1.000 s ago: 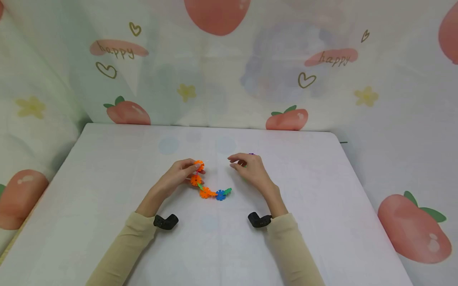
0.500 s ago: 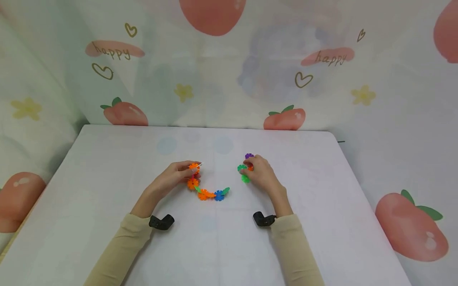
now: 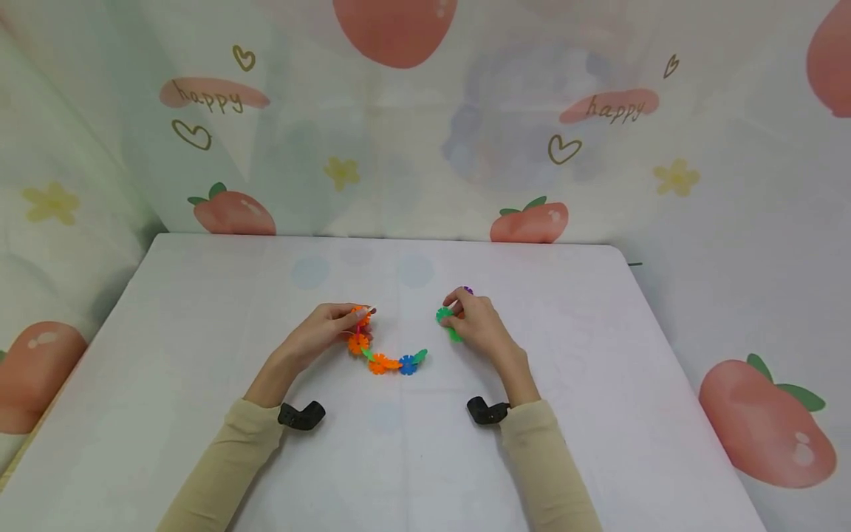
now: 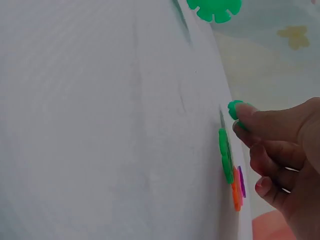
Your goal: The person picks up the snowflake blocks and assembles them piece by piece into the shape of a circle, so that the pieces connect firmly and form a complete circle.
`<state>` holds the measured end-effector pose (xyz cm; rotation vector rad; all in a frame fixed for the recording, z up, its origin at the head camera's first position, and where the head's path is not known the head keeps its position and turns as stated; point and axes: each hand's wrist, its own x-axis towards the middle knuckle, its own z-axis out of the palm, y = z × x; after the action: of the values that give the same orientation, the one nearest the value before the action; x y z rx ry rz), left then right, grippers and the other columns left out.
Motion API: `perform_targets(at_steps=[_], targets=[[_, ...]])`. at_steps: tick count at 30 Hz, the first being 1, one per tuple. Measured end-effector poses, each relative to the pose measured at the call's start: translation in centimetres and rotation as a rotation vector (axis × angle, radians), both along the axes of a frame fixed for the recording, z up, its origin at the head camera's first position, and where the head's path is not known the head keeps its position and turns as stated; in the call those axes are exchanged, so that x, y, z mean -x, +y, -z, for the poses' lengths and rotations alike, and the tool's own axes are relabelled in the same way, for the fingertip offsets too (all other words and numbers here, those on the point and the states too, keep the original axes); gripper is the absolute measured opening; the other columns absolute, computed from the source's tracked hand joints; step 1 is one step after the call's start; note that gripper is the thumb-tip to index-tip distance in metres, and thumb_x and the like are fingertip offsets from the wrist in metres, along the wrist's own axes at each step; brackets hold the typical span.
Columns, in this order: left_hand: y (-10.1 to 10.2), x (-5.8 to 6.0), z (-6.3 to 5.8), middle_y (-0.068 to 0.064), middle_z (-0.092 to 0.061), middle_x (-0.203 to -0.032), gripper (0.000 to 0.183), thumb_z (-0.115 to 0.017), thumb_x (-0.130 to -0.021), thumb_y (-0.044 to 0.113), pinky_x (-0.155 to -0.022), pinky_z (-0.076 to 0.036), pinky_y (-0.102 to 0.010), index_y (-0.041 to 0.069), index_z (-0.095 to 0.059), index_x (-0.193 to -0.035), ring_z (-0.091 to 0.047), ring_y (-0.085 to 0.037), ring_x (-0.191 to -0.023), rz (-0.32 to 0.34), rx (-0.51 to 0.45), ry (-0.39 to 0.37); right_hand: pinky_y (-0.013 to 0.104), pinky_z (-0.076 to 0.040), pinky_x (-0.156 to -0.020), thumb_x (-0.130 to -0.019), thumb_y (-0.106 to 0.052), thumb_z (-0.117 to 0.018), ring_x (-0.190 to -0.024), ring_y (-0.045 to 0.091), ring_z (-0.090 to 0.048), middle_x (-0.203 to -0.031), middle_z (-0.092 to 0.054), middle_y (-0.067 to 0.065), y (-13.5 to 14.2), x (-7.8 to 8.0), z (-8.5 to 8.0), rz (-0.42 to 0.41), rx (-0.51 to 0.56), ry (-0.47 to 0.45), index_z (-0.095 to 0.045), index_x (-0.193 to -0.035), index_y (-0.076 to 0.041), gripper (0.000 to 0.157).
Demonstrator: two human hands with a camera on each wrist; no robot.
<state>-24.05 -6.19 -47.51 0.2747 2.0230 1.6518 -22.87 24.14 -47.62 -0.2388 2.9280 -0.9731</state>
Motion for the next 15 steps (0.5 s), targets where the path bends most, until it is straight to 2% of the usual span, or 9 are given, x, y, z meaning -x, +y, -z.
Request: perform_targets(at_steps=[6,9,15], targets=[[0.0,-0.1,0.3,-0.009,-0.075,-0.098,0.036,-0.060,-0.106,0.026,-0.093,-0.057,-0.031,-0.003,-0.070,-0.125,-0.068,-0.016,-0.093,-0.022,-0.016,0.007,0.030,-0.054,-0.071,-0.089,-0.013,-0.081,-0.077,0.018,-0.065,-0.082,-0.071,0.003,-1.2,-0.3,-0.7,-0.056,0.084,0.103,-0.073,-0.111,-0.008,0.024],[0.2,-0.1,0.3,-0.009,-0.075,-0.099,0.037,-0.061,-0.105,0.026,-0.093,-0.058,-0.033,-0.002,-0.070,-0.127,-0.068,-0.016,-0.092,-0.032,-0.013,0.001,0.028,-0.053,-0.070,-0.090,-0.016,-0.081,-0.075,0.016,-0.069,-0.081,-0.074,0.001,-2.1,-0.4,-1.2,-0.085,0.149,0.122,-0.074,-0.111,-0.012,0.023],[0.4,-0.1,0.4,-0.009,-0.076,-0.097,0.036,-0.062,-0.104,0.026,-0.093,-0.058,-0.033,0.000,-0.071,-0.127,-0.069,-0.015,-0.090,-0.041,-0.002,0.000,0.037,-0.057,-0.075,-0.095,-0.015,-0.075,-0.082,0.026,-0.074,-0.087,-0.077,0.007,-4.0,-0.2,-1.9,-0.155,0.248,0.134,-0.073,-0.116,-0.014,0.021]])
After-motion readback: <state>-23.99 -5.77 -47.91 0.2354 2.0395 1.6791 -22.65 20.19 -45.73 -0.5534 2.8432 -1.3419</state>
